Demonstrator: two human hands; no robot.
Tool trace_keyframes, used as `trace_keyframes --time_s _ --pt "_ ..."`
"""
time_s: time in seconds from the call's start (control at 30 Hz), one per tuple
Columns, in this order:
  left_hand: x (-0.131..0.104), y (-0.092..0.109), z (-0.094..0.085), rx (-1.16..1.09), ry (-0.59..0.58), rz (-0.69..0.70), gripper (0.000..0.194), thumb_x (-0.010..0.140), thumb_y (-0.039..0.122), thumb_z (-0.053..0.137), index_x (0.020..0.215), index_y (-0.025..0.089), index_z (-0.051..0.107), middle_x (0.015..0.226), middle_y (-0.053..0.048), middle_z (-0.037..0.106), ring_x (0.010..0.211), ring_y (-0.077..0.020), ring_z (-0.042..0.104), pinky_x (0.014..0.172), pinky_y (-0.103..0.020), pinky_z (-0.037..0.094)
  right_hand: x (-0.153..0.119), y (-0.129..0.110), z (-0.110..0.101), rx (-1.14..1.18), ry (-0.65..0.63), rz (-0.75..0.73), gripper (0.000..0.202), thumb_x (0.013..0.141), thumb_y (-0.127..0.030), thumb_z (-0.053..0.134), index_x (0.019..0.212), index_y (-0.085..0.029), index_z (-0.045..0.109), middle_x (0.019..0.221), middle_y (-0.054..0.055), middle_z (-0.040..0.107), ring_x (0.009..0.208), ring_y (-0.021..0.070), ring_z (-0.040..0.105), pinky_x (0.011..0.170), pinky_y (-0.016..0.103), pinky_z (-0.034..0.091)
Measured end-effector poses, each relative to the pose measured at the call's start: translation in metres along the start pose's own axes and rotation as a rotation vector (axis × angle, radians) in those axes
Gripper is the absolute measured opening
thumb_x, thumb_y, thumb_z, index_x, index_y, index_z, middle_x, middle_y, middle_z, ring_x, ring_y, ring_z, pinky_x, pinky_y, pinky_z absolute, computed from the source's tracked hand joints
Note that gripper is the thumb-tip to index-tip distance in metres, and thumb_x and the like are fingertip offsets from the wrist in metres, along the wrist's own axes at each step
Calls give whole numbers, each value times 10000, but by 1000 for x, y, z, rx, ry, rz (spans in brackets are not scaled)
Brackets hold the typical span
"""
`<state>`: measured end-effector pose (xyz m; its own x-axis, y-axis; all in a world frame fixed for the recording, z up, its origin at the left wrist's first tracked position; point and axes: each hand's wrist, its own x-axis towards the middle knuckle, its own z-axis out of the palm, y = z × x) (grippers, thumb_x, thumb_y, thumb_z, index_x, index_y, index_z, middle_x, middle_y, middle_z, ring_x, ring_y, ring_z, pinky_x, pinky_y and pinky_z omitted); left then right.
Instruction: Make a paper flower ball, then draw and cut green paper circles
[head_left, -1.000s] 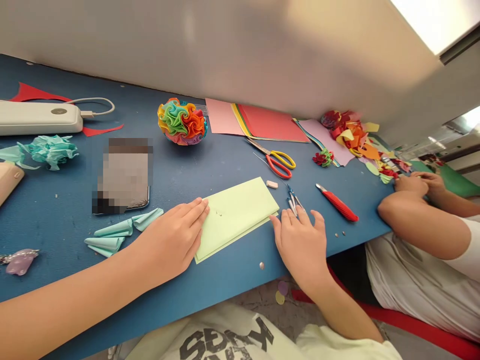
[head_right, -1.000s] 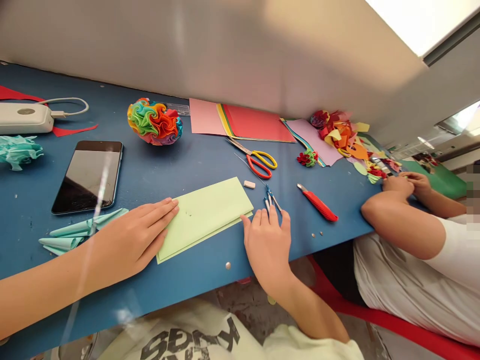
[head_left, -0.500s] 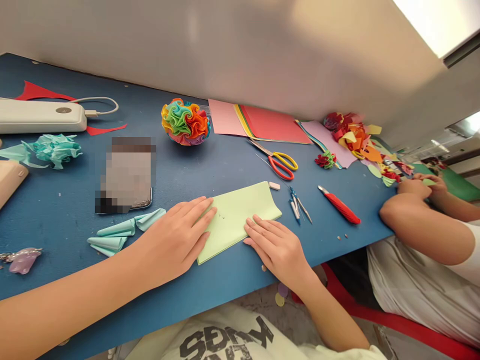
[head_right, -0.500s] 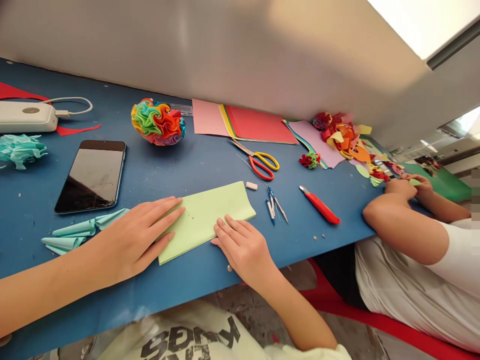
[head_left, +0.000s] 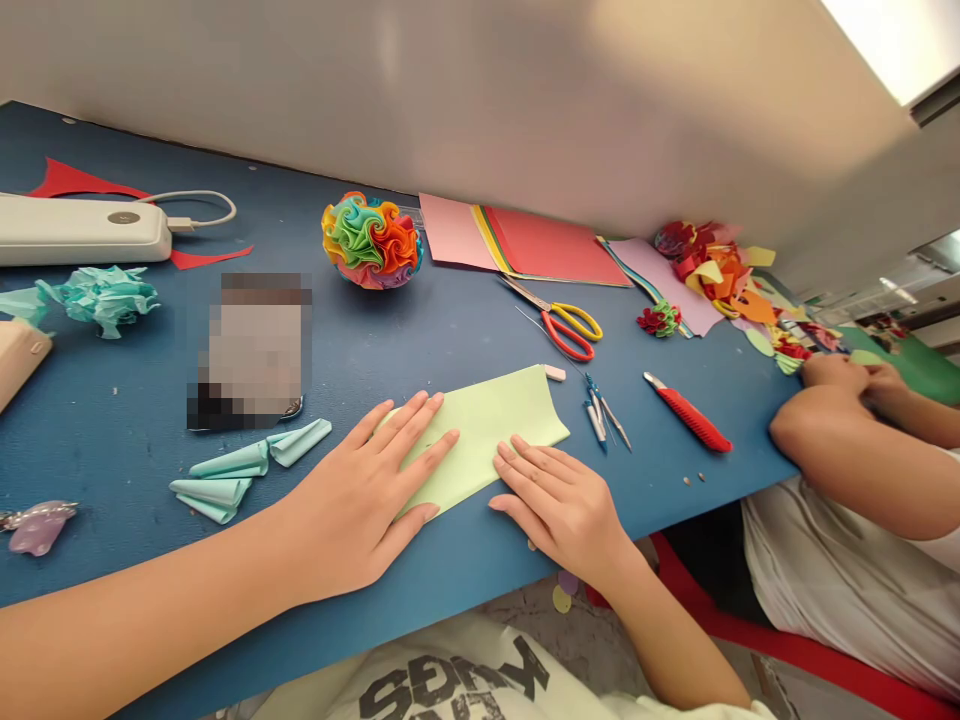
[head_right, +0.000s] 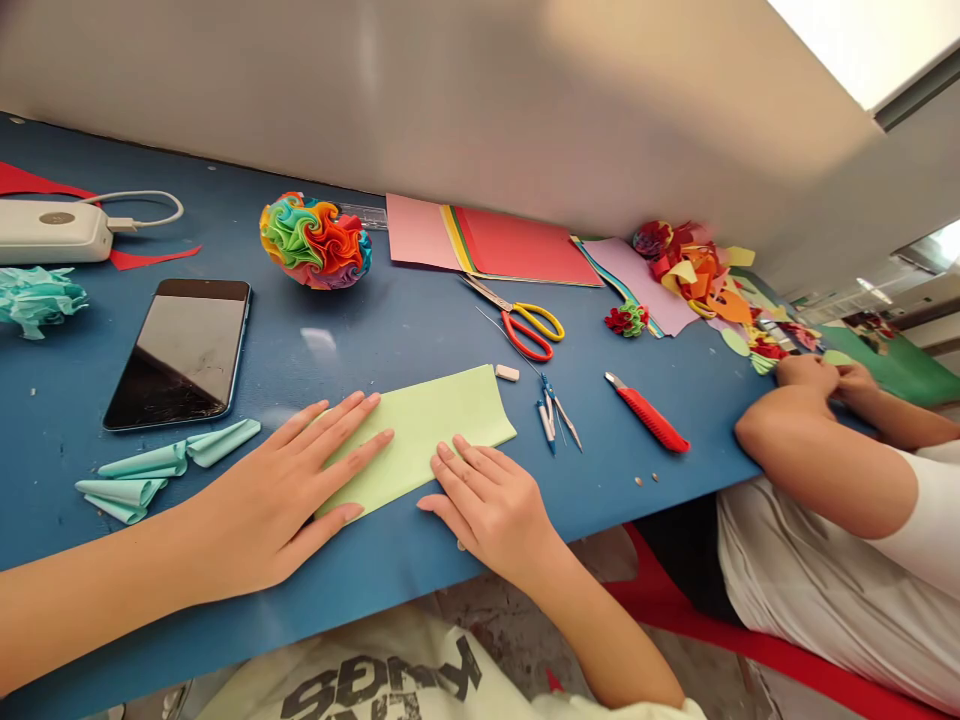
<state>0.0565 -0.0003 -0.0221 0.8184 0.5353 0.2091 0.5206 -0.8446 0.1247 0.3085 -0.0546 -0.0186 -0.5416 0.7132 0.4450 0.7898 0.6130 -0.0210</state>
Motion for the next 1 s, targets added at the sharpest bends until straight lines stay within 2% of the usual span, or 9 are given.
trace_keyframes --time_s 0.1,0.23,0.33,0.4,0.5,0.6,0.73,0.83,1.0 --pt "0 -1 3 9 -38 6 583 949 393 383 1478 208 225 1554 -155 168 1421 -335 199 1107 -512 276 1 0 -1 -14 -7 -9 253 899 -267 580 1099 -142 673 1093 67 700 1091 233 637 903 353 567" --pt "-1 0 3 -29 -32 2 603 936 437 411 1479 271 207 1562 -134 145 1415 -338 218 1103 -515 273 -1 1 0 -26 -18 -23 278 898 -273 579 1114 -118 662 1110 80 693 1099 242 632 908 363 567" --pt "-1 1 4 -56 -25 -31 560 937 430 413 1461 346 234 1569 -93 144 1422 -315 214 1119 -512 238 -5 2 1 -26 -22 -27 313 911 -301 557 1139 -106 648 1134 86 683 1126 248 615 928 367 556" --pt "-1 0 5 -68 -11 -42 532 937 419 414 1446 363 271 1566 -80 168 1416 -311 235 1117 -508 237 -6 1 0 -17 -57 -19 385 947 -357 476 1194 -98 615 1196 98 649 1193 255 566 980 392 522" --pt "0 -2 6 -70 0 -4 546 923 400 440 1445 355 284 1559 -74 199 1393 -325 290 1102 -501 266 5 -3 -4 40 -238 -45 561 985 -449 294 1331 -52 486 1388 131 479 1350 273 382 1096 463 401" --pt "0 -2 7 -53 7 3 570 914 394 441 1455 330 271 1557 -83 207 1397 -329 279 1101 -514 262 27 -8 -3 86 -433 -50 661 976 -500 259 1424 -18 324 1518 147 232 1427 280 193 1150 478 300" --pt "1 1 7 -48 -27 -16 519 922 398 423 1427 306 349 1552 -93 221 1404 -330 260 1111 -528 250 51 -9 11 148 -501 -39 685 980 -476 268 1473 -14 154 1549 141 114 1451 253 66 1188 477 183" --pt "2 1 7 -49 -26 -21 512 925 407 417 1425 320 348 1553 -95 214 1407 -328 251 1119 -523 240 52 -2 20 186 -494 -22 694 977 -475 270 1477 -15 128 1555 144 87 1454 232 29 1193 459 165" --pt "-1 -2 5 -25 -22 22 570 918 414 436 1454 358 251 1568 -100 153 1400 -340 263 1094 -525 295 40 28 21 121 -488 163 617 992 -437 217 1484 -68 163 1557 115 142 1453 199 92 1191 433 176"
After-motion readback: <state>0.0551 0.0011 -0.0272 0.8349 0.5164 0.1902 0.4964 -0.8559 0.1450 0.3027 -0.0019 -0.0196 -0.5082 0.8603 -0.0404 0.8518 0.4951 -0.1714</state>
